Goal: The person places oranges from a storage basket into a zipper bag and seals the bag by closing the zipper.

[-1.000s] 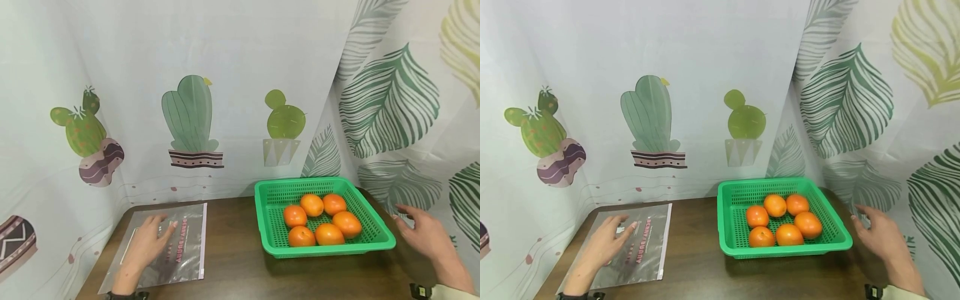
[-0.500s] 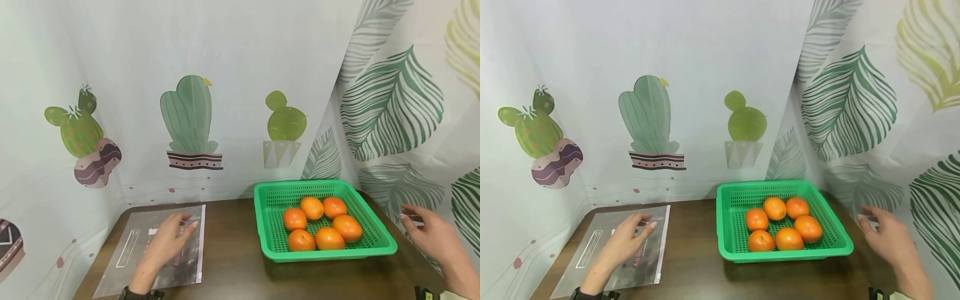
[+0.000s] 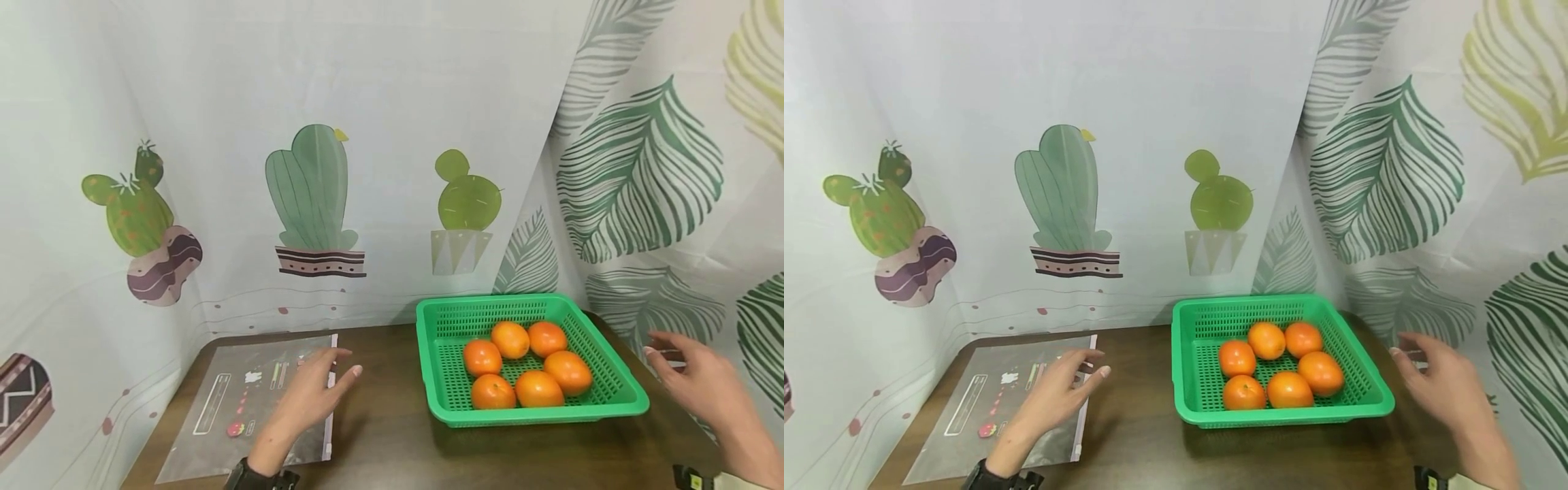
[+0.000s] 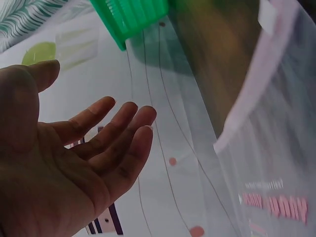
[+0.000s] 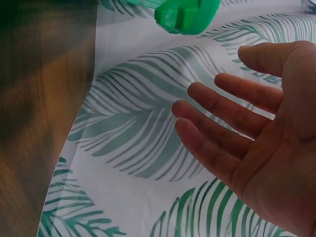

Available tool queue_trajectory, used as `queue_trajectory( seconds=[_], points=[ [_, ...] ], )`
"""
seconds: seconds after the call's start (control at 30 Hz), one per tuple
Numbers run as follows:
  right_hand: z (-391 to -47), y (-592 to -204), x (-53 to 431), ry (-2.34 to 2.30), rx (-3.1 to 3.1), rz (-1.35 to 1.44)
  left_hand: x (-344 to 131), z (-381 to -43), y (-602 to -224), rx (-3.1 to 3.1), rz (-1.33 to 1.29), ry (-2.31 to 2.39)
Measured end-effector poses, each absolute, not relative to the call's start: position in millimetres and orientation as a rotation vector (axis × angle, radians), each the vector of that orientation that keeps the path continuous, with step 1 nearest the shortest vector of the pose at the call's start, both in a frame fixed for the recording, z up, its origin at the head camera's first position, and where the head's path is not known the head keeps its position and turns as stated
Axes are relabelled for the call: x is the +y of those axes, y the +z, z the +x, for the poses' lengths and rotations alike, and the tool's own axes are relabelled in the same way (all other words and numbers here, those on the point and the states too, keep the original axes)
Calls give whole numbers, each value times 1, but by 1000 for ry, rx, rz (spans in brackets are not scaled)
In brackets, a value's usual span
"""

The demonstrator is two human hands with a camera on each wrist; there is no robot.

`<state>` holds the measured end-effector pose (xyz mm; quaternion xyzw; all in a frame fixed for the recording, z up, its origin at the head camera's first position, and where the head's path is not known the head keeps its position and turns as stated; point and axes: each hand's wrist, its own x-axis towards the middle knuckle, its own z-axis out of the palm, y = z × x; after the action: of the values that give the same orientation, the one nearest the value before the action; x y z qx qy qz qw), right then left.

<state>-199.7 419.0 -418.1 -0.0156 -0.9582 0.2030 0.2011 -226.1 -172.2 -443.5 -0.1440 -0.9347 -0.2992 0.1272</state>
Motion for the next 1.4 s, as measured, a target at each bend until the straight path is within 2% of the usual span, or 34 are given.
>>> queue_trajectory(
  seconds=[1.4],
  points=[
    [-210, -423, 394, 587, -2743, 101, -72, -241, -447, -2720, -722, -1184]
  ],
)
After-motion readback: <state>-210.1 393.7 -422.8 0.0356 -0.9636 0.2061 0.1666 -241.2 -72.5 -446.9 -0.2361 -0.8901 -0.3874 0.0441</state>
